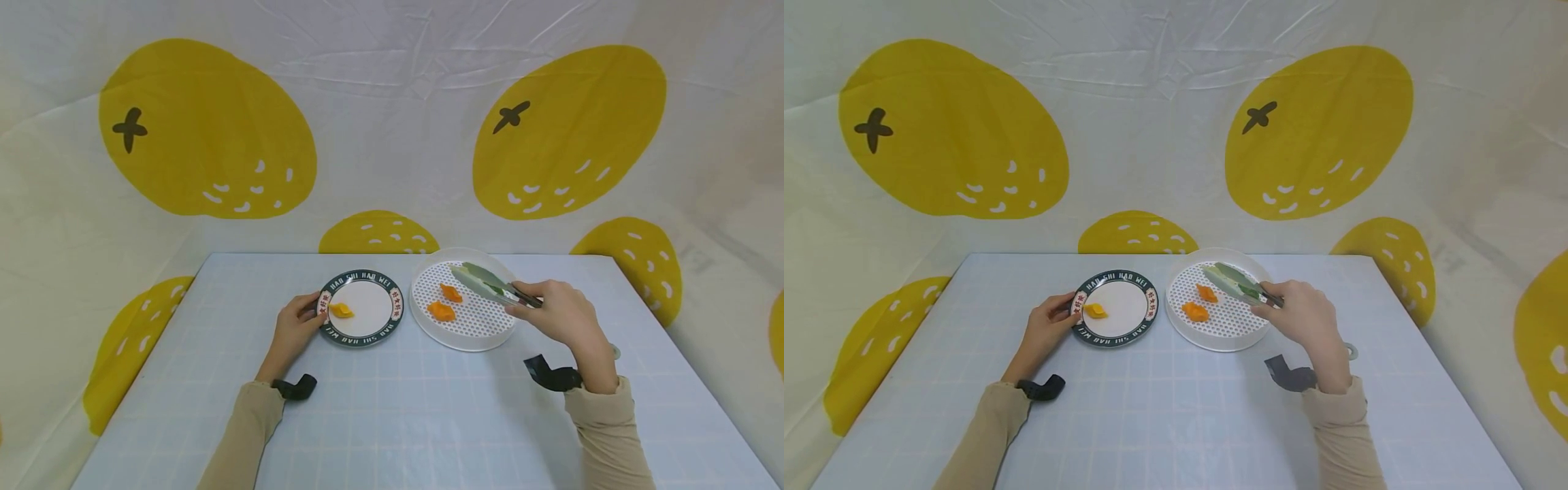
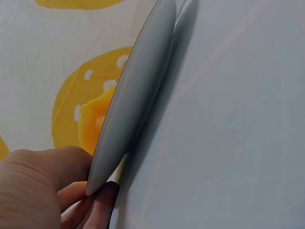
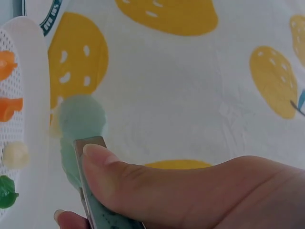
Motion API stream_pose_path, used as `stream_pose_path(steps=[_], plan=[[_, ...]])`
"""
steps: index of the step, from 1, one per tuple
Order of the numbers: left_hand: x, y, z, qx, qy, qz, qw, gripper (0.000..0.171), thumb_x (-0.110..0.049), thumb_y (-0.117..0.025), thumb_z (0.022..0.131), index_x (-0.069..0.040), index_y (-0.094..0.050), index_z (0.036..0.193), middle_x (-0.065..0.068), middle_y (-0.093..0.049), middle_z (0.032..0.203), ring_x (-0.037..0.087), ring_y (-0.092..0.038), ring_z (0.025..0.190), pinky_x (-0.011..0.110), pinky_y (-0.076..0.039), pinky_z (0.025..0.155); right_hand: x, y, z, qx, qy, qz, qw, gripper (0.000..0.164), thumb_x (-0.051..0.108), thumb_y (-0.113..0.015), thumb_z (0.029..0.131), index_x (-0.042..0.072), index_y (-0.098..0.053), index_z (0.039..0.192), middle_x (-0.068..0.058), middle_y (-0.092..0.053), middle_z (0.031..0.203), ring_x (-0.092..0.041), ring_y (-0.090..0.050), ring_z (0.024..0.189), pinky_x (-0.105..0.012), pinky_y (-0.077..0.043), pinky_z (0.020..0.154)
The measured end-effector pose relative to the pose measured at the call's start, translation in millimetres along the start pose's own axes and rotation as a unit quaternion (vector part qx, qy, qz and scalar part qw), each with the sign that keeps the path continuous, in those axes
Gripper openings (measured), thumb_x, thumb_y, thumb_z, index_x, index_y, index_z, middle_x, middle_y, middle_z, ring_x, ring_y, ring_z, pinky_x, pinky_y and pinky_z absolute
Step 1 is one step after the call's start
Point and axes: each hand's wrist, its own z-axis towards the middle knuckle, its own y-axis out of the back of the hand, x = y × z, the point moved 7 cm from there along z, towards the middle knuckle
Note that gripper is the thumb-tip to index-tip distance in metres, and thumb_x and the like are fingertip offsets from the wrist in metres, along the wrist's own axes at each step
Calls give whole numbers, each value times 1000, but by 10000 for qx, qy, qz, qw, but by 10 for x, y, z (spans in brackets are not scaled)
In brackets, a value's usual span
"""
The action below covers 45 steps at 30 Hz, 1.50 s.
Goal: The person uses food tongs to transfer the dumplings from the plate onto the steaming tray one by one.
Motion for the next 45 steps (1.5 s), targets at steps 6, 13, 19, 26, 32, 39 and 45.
stream_pose_path(steps=[6, 13, 19, 26, 32, 39, 45], plan=[[8, -1, 7, -40, -85, -39, 9999, 53, -6, -70, 91, -5, -54, 141, 12, -54, 133, 26, -54, 123, 33, -50, 102, -169, 2, -52, 182, -74, -32, 9998, 61, 42, -75, 85, 5, -62, 133, -19, -67, 106, -25, -51, 76, -31, -37, 51], [19, -3, 31, -110, -172, -151, 9997, 52, -4, -71, 89, -3, -56, 139, 13, -57, 130, 26, -55, 122, 35, -51, 101, -334, -49, -67, 430, -305, -62, 9986, 60, 37, -75, 85, 2, -62, 131, -15, -67, 99, -22, -49, 71, -29, -35, 52], [23, -3, 30, -119, -133, -131, 9998, 52, -6, -71, 89, -4, -56, 139, 12, -56, 130, 26, -55, 122, 35, -50, 102, -410, -139, -39, 679, -350, -213, 9969, 58, 37, -76, 83, 1, -66, 127, -18, -68, 105, -23, -50, 71, -31, -39, 52], [24, 0, 32, -116, -125, -141, 9998, 53, -5, -71, 89, -4, -56, 139, 13, -56, 131, 27, -55, 122, 36, -51, 101, -423, -204, -23, 912, -410, -433, 9940, 59, 37, -77, 82, 1, -66, 127, -20, -68, 108, -26, -51, 72, -34, -41, 52], [47, -6, 33, -100, -75, -115, 9999, 53, -5, -71, 89, -4, -55, 140, 13, -55, 133, 27, -54, 124, 36, -50, 103, -400, -218, -19, 965, -599, -487, 9923, 56, 34, -77, 82, 1, -67, 125, -13, -67, 95, -26, -49, 69, -35, -41, 53], [33, 3, 28, -142, -146, -21, 9998, 53, -8, -71, 90, -5, -55, 140, 12, -56, 132, 27, -55, 122, 36, -50, 102, -364, -234, -17, 943, -586, -561, 9922, 49, 31, -78, 80, 2, -71, 118, -7, -61, 82, -25, -48, 67, -34, -38, 52], [29, -1, 29, -121, -109, -131, 9998, 52, -6, -71, 89, -5, -55, 139, 12, -56, 132, 26, -54, 123, 37, -50, 102, -331, -251, -21, 968, -611, -572, 9918, 49, 31, -80, 79, 1, -71, 118, -7, -60, 81, -25, -48, 67, -33, -39, 52]])
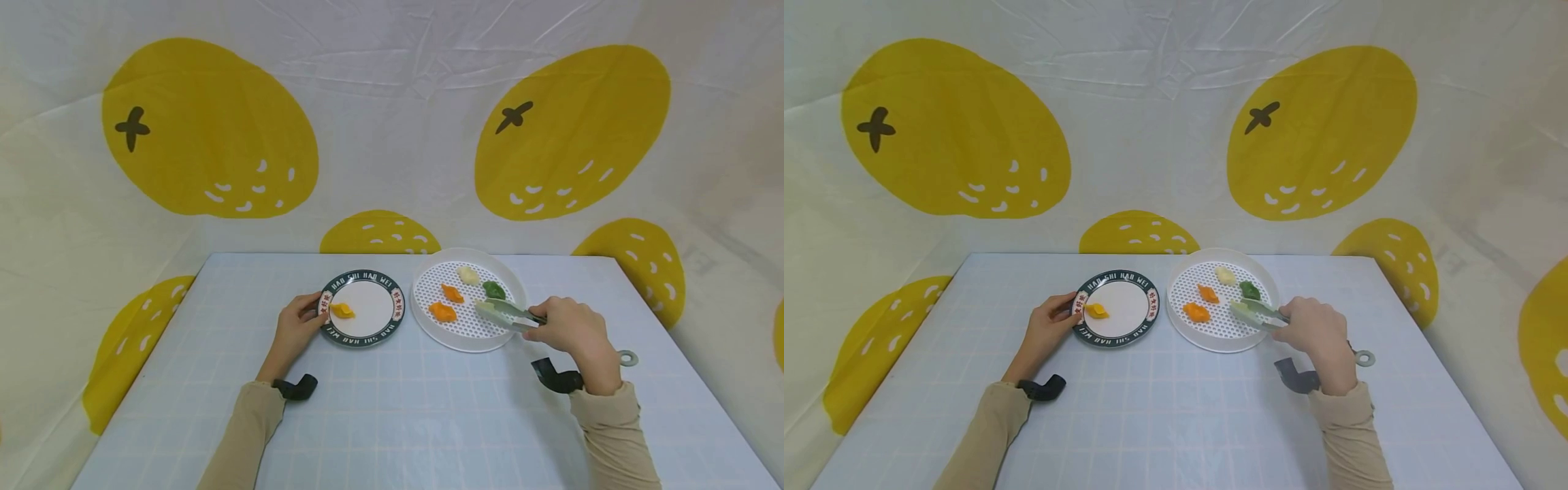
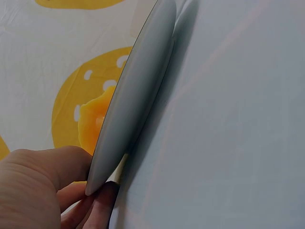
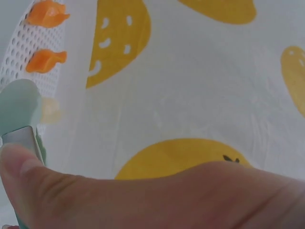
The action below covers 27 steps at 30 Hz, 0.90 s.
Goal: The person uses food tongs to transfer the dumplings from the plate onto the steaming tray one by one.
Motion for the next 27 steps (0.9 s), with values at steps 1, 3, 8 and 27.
stream_pose_path(steps=[1, 3, 8, 27], plan=[[3, -2, 1, 16, 3, -2, 10000, 52, -5, -71, 89, -4, -55, 139, 12, -55, 133, 27, -54, 123, 37, -50, 103, 1, -2, -1, 0, 1, 4, 10000, 50, 32, -80, 79, 1, -71, 118, -6, -60, 80, -25, -47, 67, -33, -38, 52], [4, -7, 5, 23, 18, -18, 10000, 52, -5, -71, 89, -4, -55, 139, 12, -55, 133, 27, -54, 124, 37, -50, 103, 1, -5, -1, 2, 6, 8, 10000, 52, 32, -80, 78, 1, -70, 118, -6, -59, 80, -25, -47, 66, -33, -38, 52], [10, -11, 10, 35, 11, -17, 10000, 52, -5, -71, 89, -4, -55, 139, 12, -55, 133, 26, -53, 124, 36, -50, 103, 5, -1, -2, -7, 29, -23, 10000, 58, 34, -80, 78, 0, -67, 124, -6, -57, 78, -24, -46, 65, -33, -37, 52], [-10, 0, -8, 32, -28, 36, 10000, 53, -5, -70, 90, -4, -54, 140, 13, -55, 132, 27, -54, 122, 36, -50, 103, 304, 135, 7, -972, 454, 171, 9941, 62, 35, -78, 81, 3, -62, 132, -9, -67, 90, -22, -44, 63, -29, -33, 46]])
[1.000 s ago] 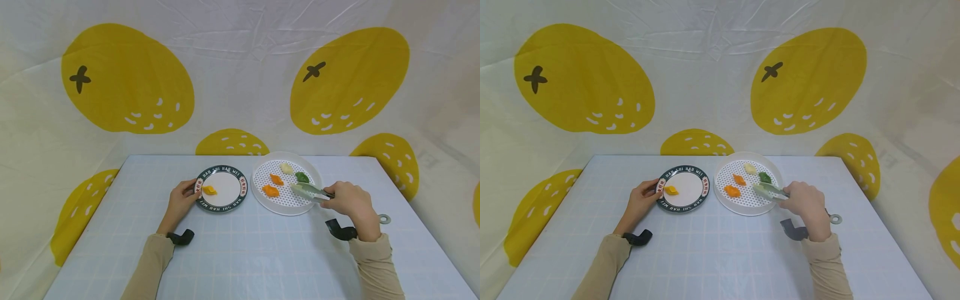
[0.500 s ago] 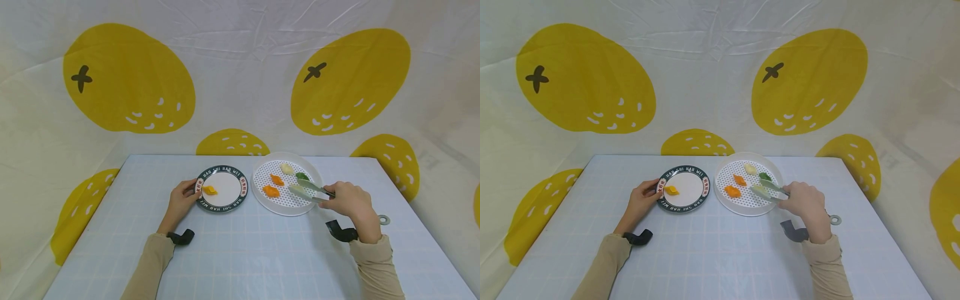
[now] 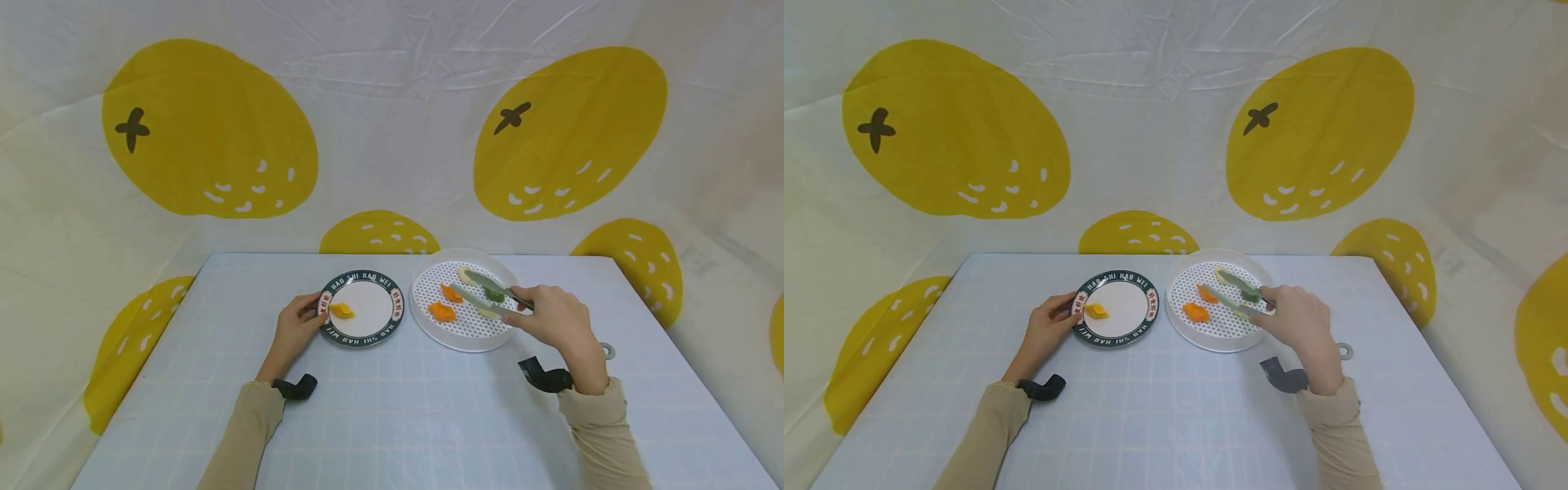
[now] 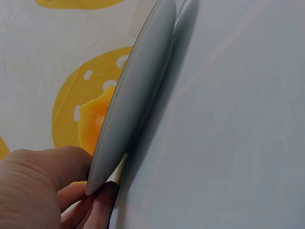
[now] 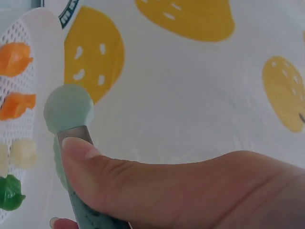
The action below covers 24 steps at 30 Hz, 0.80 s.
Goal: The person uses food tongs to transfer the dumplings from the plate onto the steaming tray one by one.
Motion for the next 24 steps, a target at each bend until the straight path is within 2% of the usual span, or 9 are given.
stream_pose_path(steps=[9, 18, 24], plan=[[3, -5, 1, -8, 40, -6, 10000, 53, -5, -70, 90, -4, -54, 140, 13, -55, 132, 27, -54, 122, 37, -50, 103, 395, -26, 127, -153, 358, 155, 9991, 60, 36, -78, 81, 9, -64, 133, -20, -69, 110, -27, -51, 69, -32, -39, 47], [16, 1, 4, -64, 51, 62, 9999, 53, -6, -71, 90, -5, -54, 140, 12, -56, 131, 27, -54, 121, 36, -50, 102, 846, -117, 220, -266, 739, 294, 9965, 56, 34, -81, 80, 15, -67, 131, -6, -73, 101, -22, -46, 63, -30, -34, 46], [16, -3, 8, -31, 49, 58, 10000, 53, -7, -71, 90, -6, -54, 141, 11, -55, 131, 26, -54, 123, 35, -50, 102, 1124, -241, 296, -312, 939, 391, 9943, 50, 35, -81, 79, 19, -71, 126, -1, -70, 89, -21, -51, 67, -32, -37, 47]])
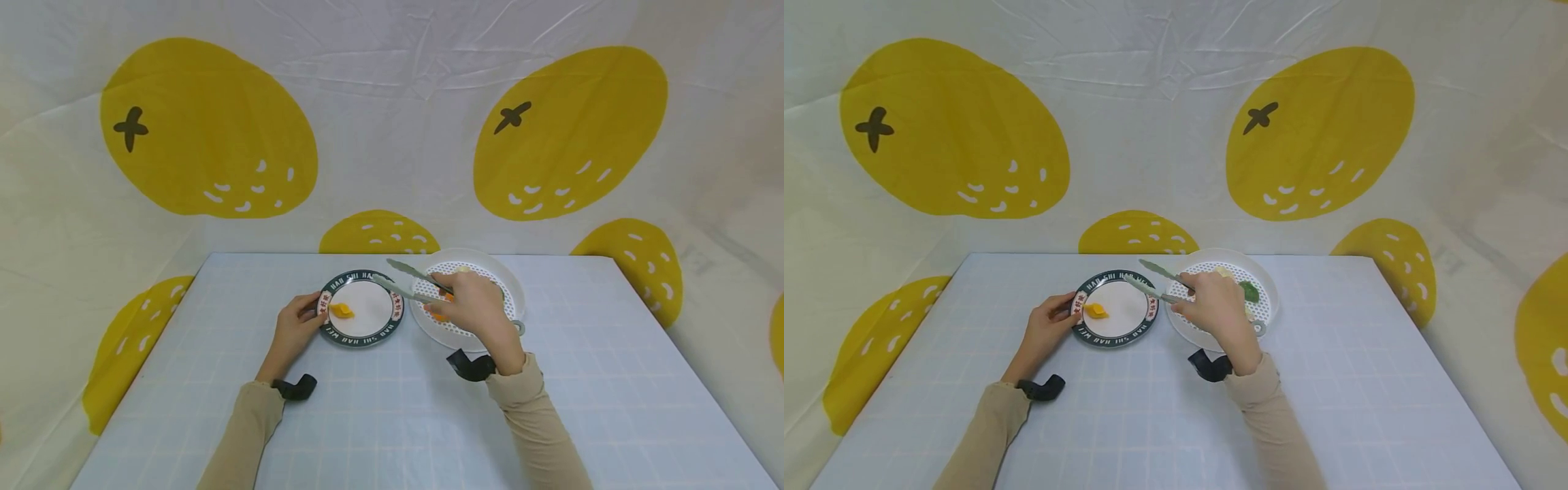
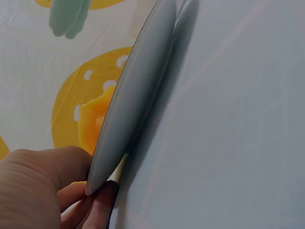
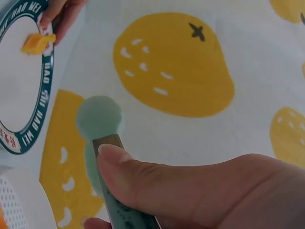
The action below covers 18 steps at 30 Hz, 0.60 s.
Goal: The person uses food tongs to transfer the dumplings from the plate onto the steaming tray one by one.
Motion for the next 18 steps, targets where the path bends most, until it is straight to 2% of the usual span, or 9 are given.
stream_pose_path(steps=[2, 8, 14, 18], plan=[[5, 5, -1, 21, -17, -25, 10000, 53, -7, -71, 90, -5, -54, 141, 12, -55, 131, 26, -54, 123, 35, -50, 102, 73, -76, 38, 21, 101, 19, 9999, 50, 36, -81, 79, 19, -71, 125, 0, -69, 86, -21, -50, 64, -32, -37, 45], [8, 5, 7, 60, -19, -43, 10000, 53, -6, -71, 90, -5, -54, 141, 12, -55, 131, 27, -54, 122, 35, -50, 102, 249, -322, 112, 253, 280, 215, 9991, 54, 34, -82, 81, 16, -68, 129, -4, -73, 98, -19, -49, 63, -29, -36, 46], [1, 10, 6, 76, -110, -87, 9999, 53, -5, -71, 89, -3, -54, 140, 13, -55, 131, 28, -54, 123, 35, -50, 102, 390, -519, 141, 462, 483, 20, 9978, 53, 36, -82, 80, 18, -69, 128, -5, -73, 99, -18, -50, 66, -29, -37, 49], [-5, 11, 12, 64, -179, -129, 9997, 53, -4, -71, 88, -2, -55, 139, 14, -56, 131, 28, -55, 123, 33, -50, 102, 474, -626, 147, 636, 653, 1, 9958, 44, 34, -83, 80, 16, -73, 119, -1, -68, 87, -18, -51, 68, -29, -37, 50]])
